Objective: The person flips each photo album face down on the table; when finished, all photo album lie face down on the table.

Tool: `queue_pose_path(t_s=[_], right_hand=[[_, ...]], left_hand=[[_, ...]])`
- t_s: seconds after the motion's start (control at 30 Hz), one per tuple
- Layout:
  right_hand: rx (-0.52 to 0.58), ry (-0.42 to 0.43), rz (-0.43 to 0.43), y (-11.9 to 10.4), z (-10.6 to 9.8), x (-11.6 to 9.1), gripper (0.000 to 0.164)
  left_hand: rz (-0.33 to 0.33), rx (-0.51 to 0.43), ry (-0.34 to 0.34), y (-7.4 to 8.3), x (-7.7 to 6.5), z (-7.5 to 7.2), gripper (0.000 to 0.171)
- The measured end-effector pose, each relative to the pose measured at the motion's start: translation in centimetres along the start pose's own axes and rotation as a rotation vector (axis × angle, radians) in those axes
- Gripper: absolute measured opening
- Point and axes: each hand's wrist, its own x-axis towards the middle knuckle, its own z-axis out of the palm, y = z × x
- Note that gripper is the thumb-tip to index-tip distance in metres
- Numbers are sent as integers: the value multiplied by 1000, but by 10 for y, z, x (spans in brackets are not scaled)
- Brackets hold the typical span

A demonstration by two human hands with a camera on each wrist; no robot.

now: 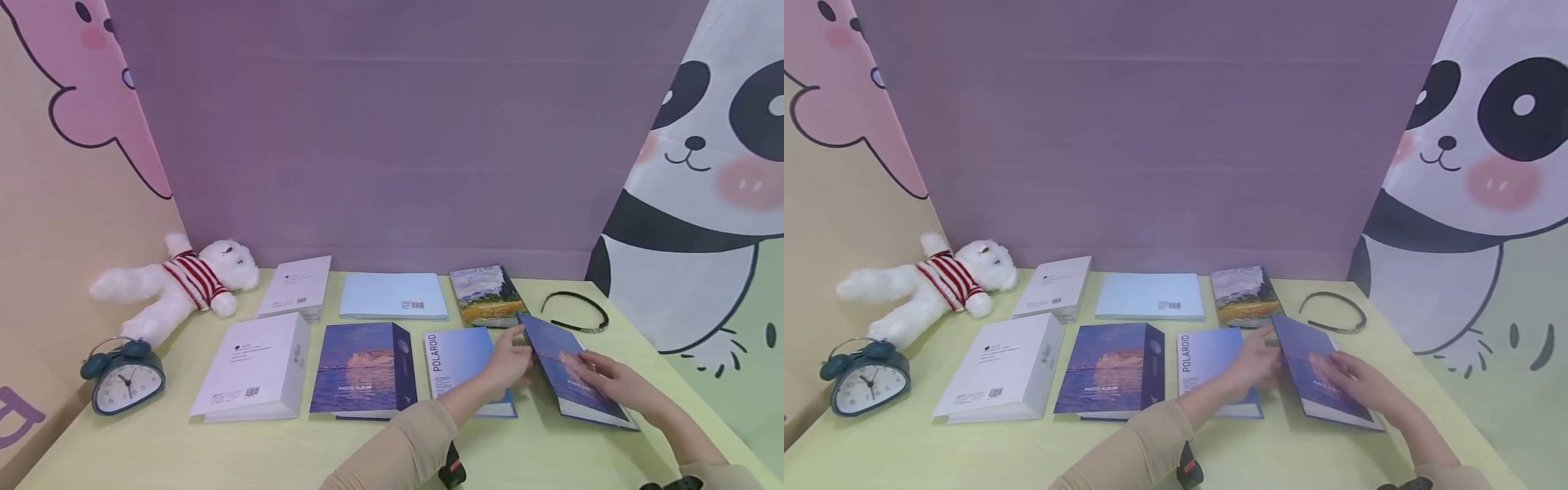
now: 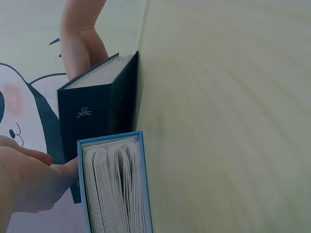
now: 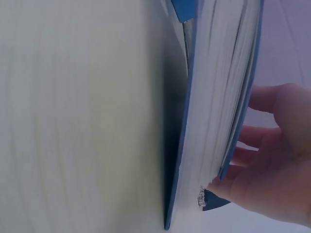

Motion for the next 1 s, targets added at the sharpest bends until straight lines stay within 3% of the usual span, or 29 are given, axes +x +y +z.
queue_pose_path(t_s=[0.17,0.4,0.5,0.77,1.0], right_hand=[[88,-27,24,-5,-2,-2,72],[151,5,37,-11,-2,-1,72],[145,20,51,-14,0,0,72],[-4,139,-21,-40,3,-1,60],[5,47,22,-66,-3,-9,71]], left_hand=[[64,-43,1,2,0,-4,57],[87,-54,-108,7,-3,-5,80],[69,-62,-104,11,-7,-1,78],[-28,-107,14,9,-3,5,67],[-26,-204,-64,4,1,-3,62]])
